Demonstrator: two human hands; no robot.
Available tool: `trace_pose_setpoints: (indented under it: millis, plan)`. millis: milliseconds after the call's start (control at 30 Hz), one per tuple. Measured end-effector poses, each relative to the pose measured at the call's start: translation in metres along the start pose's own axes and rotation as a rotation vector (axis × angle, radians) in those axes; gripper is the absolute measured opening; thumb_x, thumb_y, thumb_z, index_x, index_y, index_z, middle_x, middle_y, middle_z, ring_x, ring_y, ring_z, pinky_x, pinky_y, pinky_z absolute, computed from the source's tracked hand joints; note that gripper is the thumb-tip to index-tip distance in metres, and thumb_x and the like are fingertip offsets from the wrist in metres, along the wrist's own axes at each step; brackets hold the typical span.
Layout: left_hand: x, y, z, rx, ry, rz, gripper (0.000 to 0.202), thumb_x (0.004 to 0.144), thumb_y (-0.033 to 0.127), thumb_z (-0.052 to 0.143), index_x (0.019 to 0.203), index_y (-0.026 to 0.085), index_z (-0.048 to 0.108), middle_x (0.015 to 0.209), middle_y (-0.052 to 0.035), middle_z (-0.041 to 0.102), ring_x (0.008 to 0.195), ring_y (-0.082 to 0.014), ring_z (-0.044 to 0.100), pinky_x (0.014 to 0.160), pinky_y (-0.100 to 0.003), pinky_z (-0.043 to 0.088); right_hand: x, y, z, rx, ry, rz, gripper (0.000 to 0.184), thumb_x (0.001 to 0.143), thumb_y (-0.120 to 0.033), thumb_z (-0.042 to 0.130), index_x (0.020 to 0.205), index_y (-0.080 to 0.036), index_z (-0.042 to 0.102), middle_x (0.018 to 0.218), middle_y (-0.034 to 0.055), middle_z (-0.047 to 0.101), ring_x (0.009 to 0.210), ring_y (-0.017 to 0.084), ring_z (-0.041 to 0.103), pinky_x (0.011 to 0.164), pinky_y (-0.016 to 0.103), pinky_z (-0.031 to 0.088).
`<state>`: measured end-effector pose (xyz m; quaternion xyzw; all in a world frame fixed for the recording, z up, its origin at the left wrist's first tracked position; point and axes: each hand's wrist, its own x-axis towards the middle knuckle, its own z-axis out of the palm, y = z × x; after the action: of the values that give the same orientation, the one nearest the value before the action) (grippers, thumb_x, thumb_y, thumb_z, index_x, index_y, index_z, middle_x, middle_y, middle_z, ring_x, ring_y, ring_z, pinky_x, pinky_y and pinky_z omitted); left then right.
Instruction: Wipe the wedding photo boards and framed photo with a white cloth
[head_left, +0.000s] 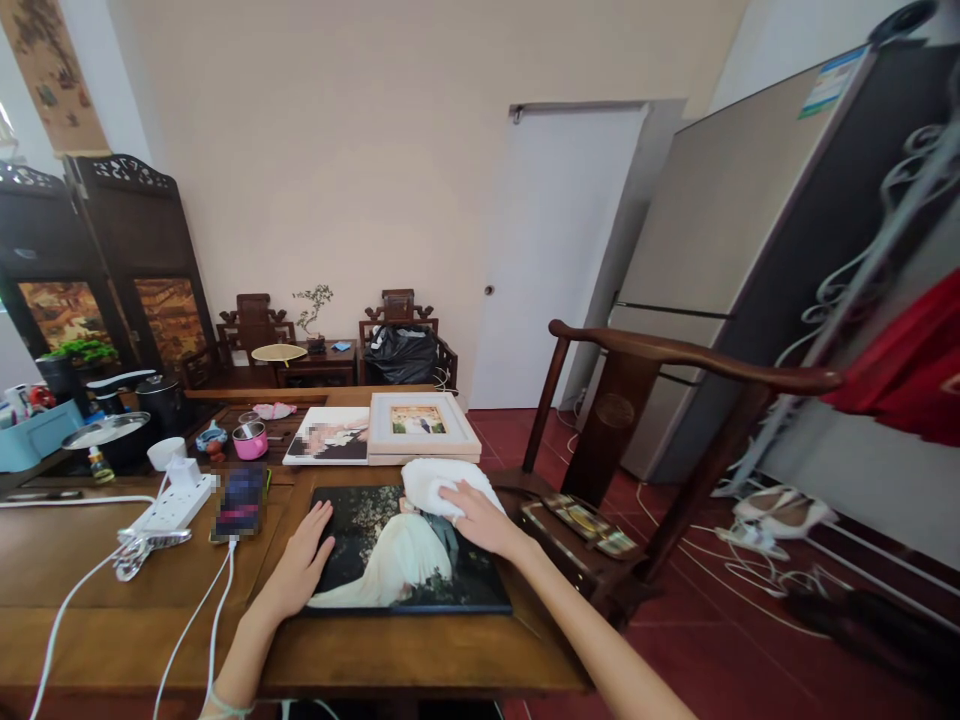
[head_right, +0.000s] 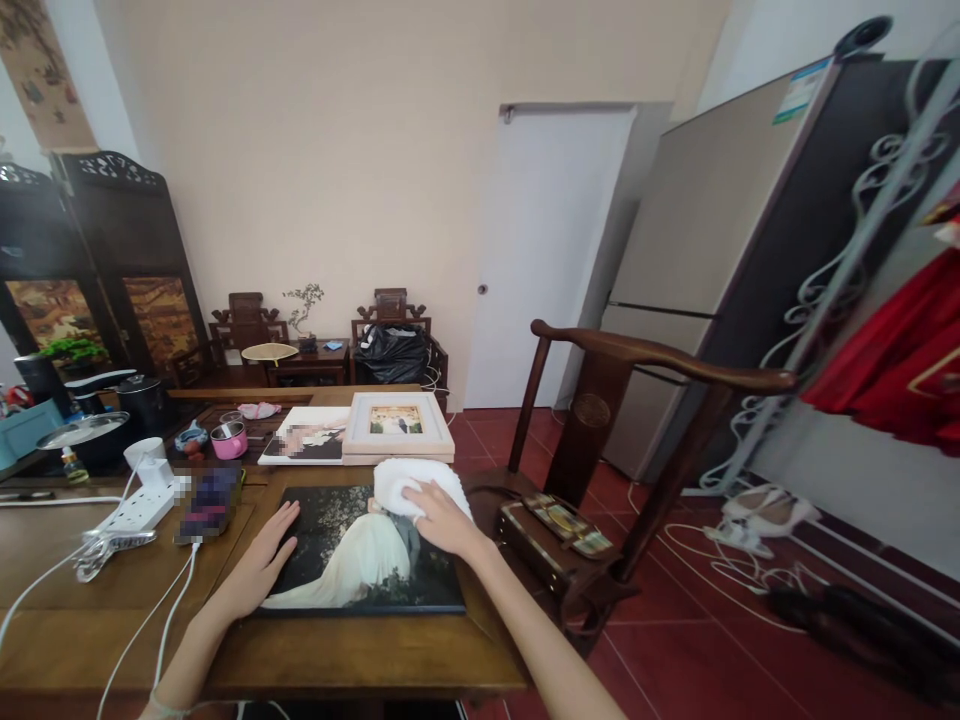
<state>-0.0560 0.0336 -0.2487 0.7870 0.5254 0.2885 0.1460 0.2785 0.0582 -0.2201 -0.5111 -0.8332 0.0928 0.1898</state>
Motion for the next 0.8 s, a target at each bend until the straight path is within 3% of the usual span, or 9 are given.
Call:
trace_pose_setpoints:
  millis: [67, 167, 433, 533, 667, 800]
  plan:
    - [0.000, 0.000, 0.000, 0.005, 0.007, 0.005, 0.046, 0.091, 0.034, 0.035, 0.135, 0.024, 0.037, 0.145, -0.0071, 0.033, 0.135, -0.0204, 0.027, 0.108, -0.044, 0.026, 0.008, 0.003, 0.002, 0.001, 0.016, 0.008, 0.054, 0.072, -0.011, 0.039, 0.124, -0.018, 0.050, 0.133, 0.0107, 0.048, 0.127, 0.027, 0.037, 0.105, 0.052, 0.025]
    - [0.000, 0.000, 0.000, 0.014, 0.022, 0.023, 0.045, 0.091, 0.032, 0.035, 0.134, 0.023, 0.039, 0.144, -0.0071, 0.035, 0.134, -0.0198, 0.029, 0.109, -0.042, 0.026, -0.002, -0.001, 0.005, -0.006, 0.029, 0.006, 0.053, 0.071, -0.008, 0.038, 0.122, -0.014, 0.050, 0.135, 0.0136, 0.045, 0.129, 0.026, 0.033, 0.108, 0.051, 0.021]
    - [0.002, 0.000, 0.003, 0.023, 0.008, 0.017, 0.045, 0.090, 0.031, 0.034, 0.133, 0.018, 0.040, 0.144, -0.0092, 0.034, 0.134, -0.0202, 0.028, 0.109, -0.043, 0.026, -0.104, -0.048, 0.004, -0.033, 0.002, -0.130, 0.050, 0.055, -0.002, 0.037, 0.098, -0.017, 0.057, 0.145, 0.0115, 0.030, 0.137, 0.024, 0.014, 0.110, 0.052, 0.015]
    - [0.002, -0.002, 0.004, 0.007, 0.008, 0.026, 0.044, 0.091, 0.031, 0.032, 0.133, 0.020, 0.041, 0.144, -0.0081, 0.035, 0.134, -0.0203, 0.028, 0.109, -0.044, 0.026, -0.128, -0.058, 0.002, -0.036, -0.040, -0.188, 0.051, 0.052, -0.002, 0.037, 0.096, -0.018, 0.057, 0.145, 0.0088, 0.030, 0.137, 0.023, 0.013, 0.111, 0.053, 0.013]
    - [0.001, -0.006, 0.005, -0.008, -0.002, 0.047, 0.044, 0.092, 0.031, 0.030, 0.134, 0.022, 0.039, 0.145, -0.0065, 0.034, 0.135, -0.0196, 0.027, 0.110, -0.044, 0.024, -0.116, -0.049, 0.003, -0.046, -0.027, -0.194, 0.052, 0.053, -0.002, 0.037, 0.098, -0.017, 0.057, 0.144, 0.0118, 0.031, 0.136, 0.024, 0.017, 0.111, 0.052, 0.015]
    - [0.001, -0.007, 0.004, -0.006, -0.027, 0.043, 0.045, 0.092, 0.034, 0.030, 0.136, 0.022, 0.036, 0.146, -0.0066, 0.032, 0.136, -0.0207, 0.025, 0.110, -0.046, 0.022, -0.065, -0.026, 0.004, -0.030, 0.008, -0.135, 0.050, 0.059, -0.003, 0.039, 0.104, -0.014, 0.057, 0.142, 0.0148, 0.035, 0.134, 0.025, 0.024, 0.110, 0.049, 0.016]
